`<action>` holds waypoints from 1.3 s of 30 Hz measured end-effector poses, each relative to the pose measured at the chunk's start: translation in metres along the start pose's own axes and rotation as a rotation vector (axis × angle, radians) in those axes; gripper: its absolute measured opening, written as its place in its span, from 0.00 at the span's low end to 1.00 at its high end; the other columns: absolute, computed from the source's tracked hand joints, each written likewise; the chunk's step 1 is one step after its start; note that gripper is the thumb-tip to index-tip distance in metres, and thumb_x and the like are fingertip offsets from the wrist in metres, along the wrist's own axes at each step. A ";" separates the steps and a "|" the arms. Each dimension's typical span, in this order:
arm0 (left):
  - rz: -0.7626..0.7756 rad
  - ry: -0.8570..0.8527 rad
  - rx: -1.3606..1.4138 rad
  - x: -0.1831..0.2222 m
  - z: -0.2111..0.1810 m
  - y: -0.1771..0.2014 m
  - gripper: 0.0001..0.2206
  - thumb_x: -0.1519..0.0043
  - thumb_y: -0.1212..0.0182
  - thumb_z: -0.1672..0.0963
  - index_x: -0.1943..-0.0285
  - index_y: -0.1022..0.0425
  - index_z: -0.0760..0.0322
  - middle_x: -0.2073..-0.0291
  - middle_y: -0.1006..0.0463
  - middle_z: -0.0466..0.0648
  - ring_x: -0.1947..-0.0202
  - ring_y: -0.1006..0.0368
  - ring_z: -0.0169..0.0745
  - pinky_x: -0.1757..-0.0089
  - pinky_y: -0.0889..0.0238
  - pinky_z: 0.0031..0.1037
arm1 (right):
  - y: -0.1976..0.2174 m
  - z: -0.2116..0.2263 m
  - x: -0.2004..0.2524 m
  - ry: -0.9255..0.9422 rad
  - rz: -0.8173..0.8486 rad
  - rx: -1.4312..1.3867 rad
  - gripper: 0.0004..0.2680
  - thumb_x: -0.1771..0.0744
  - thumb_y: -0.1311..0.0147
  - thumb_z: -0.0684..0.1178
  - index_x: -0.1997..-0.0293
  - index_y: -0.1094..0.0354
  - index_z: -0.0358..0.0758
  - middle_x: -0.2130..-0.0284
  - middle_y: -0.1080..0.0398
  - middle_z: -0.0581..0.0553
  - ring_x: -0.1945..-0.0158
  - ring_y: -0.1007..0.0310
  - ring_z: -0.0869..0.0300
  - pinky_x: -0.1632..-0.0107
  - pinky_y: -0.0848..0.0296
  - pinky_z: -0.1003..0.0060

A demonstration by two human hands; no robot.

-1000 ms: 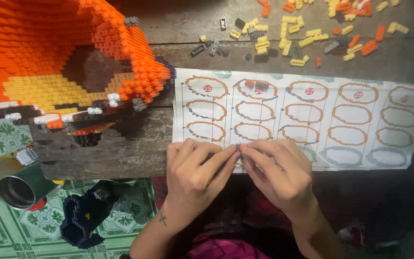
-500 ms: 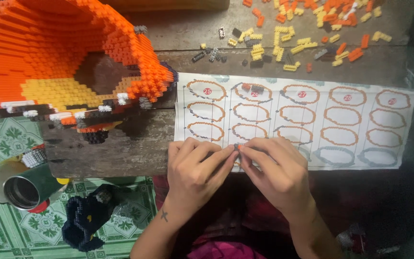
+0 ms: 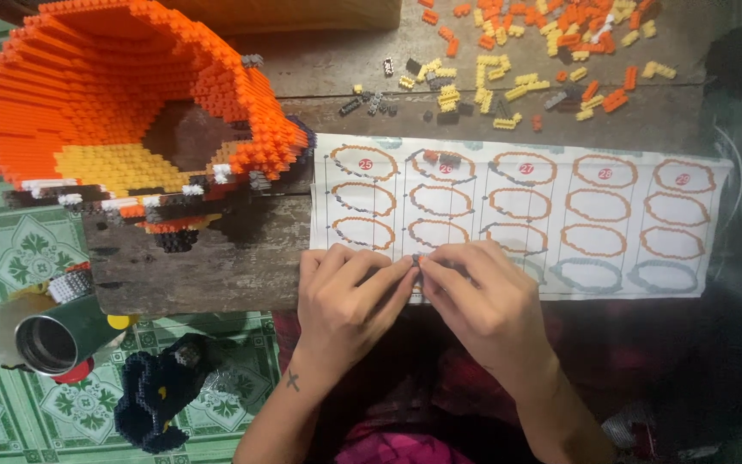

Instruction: Assembling a 3D structure using small interlocking plastic blocks according to a paper template

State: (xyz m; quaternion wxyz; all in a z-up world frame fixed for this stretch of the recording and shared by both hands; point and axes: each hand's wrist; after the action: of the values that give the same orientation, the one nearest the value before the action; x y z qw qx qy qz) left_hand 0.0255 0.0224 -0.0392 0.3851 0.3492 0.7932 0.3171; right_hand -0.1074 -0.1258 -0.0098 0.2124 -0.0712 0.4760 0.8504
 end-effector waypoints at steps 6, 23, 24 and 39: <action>-0.017 -0.010 -0.005 -0.002 -0.001 0.000 0.03 0.29 0.26 0.55 0.57 0.14 0.50 0.67 0.19 0.34 0.70 0.32 0.40 0.59 0.49 0.37 | -0.004 0.002 0.005 -0.022 0.000 0.016 0.01 0.27 0.39 0.35 0.51 0.24 0.28 0.58 0.24 0.38 0.60 0.27 0.46 0.56 0.26 0.55; -0.007 0.017 0.004 -0.006 -0.004 0.003 0.03 0.30 0.26 0.55 0.58 0.14 0.50 0.67 0.19 0.35 0.70 0.32 0.39 0.60 0.49 0.37 | 0.004 0.005 -0.002 0.010 0.121 0.170 0.01 0.26 0.41 0.38 0.52 0.25 0.32 0.56 0.25 0.42 0.58 0.25 0.49 0.56 0.26 0.58; -0.024 0.011 0.011 -0.007 -0.004 0.003 0.04 0.30 0.27 0.55 0.59 0.14 0.52 0.68 0.19 0.35 0.70 0.33 0.38 0.60 0.50 0.36 | 0.005 0.007 -0.004 0.024 0.098 0.183 0.02 0.26 0.41 0.37 0.54 0.25 0.30 0.56 0.24 0.41 0.59 0.25 0.50 0.57 0.26 0.59; 0.024 0.056 -0.008 -0.008 -0.008 0.002 0.03 0.30 0.30 0.54 0.57 0.17 0.52 0.67 0.18 0.37 0.69 0.30 0.41 0.61 0.47 0.36 | 0.008 -0.011 -0.004 0.047 0.024 -0.054 0.04 0.27 0.43 0.34 0.46 0.26 0.26 0.56 0.26 0.38 0.58 0.25 0.48 0.52 0.25 0.54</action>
State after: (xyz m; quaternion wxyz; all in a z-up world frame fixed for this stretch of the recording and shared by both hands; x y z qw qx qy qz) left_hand 0.0232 0.0147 -0.0303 0.3605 0.3483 0.7981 0.3343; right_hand -0.1082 -0.1403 -0.0082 0.1889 -0.0913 0.4586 0.8635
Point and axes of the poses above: each hand's wrist, its own x-axis away from the middle knuckle, its own y-axis out of the back of the hand, z = x × y
